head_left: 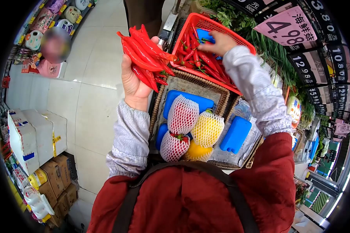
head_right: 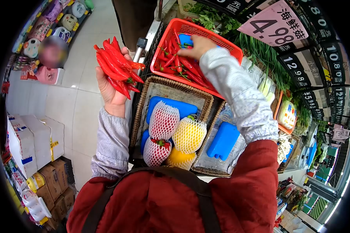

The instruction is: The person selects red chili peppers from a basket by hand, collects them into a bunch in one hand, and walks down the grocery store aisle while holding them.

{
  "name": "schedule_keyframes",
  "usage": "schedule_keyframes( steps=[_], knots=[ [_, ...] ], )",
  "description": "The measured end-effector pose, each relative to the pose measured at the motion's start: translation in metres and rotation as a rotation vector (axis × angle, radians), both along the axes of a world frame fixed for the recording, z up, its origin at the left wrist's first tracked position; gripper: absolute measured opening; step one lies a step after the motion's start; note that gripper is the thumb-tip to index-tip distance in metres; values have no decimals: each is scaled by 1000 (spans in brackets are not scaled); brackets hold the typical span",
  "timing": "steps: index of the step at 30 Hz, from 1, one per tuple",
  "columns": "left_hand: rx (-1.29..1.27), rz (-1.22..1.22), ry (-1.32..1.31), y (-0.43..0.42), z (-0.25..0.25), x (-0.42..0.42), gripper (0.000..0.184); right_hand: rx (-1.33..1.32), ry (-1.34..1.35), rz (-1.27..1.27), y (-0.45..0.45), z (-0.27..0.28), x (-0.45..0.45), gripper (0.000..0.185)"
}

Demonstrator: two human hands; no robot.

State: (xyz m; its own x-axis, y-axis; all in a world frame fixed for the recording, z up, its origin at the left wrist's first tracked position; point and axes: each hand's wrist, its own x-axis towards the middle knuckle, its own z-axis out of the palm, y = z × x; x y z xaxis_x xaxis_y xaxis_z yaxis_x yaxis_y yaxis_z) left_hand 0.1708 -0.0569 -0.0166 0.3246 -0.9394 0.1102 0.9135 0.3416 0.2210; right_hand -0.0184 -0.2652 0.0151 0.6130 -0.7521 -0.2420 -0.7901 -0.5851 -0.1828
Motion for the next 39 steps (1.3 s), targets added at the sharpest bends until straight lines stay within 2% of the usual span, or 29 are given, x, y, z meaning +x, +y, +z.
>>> schedule_keyframes(
  steps=[1, 2, 4, 8, 10, 12, 14, 16, 18, 23, 28, 30, 32, 36, 39],
  knots=[
    [3, -2, -3, 0, 0, 0, 73, 3, 80, -4, 9, -18, 1, 86],
    [-8, -7, 12, 0, 0, 0, 73, -209, 172, -26, 37, -18, 5, 80],
    [-17, -14, 27, 0, -1, 0, 73, -326, 214, 22, 52, -27, 3, 68],
    [-29, -32, 56, 0, -1, 1, 73, -280, 243, 127, 46, -19, -16, 58],
    [-29, -30, 51, 0, -2, 2, 73, -301, 312, -14, 33, -10, -22, 55],
    [-59, -52, 47, 0, -1, 1, 72, -352, 226, -93, 24, -6, -27, 57],
    [-50, -42, 30, -1, -2, 1, 72, -383, 139, -46, 28, -4, -27, 60],
    [-42, -35, 10, -1, -3, 1, 72, -432, -106, 251, 35, -7, -17, 65],
    [-65, -57, 39, -1, -2, 1, 71, -383, -124, 289, 51, -10, 1, 72],
    [-51, -52, 47, 0, -2, 1, 71, -186, -104, 156, 60, -3, 34, 71],
    [-44, -45, 41, 0, -2, 1, 73, -246, -117, 48, 52, -27, 60, 64],
    [-19, -32, 3, 0, -1, 1, 73, -225, -74, -144, 59, -27, 68, 65],
    [-8, -24, -2, 1, 0, 0, 74, -243, -54, -187, 63, -26, 71, 68],
    [-7, -23, -18, 0, -1, 0, 74, -77, -93, -295, 55, -35, 68, 74],
    [-30, -43, -12, 0, 1, -1, 75, 189, -156, -287, 35, -35, 60, 73]
  ],
)
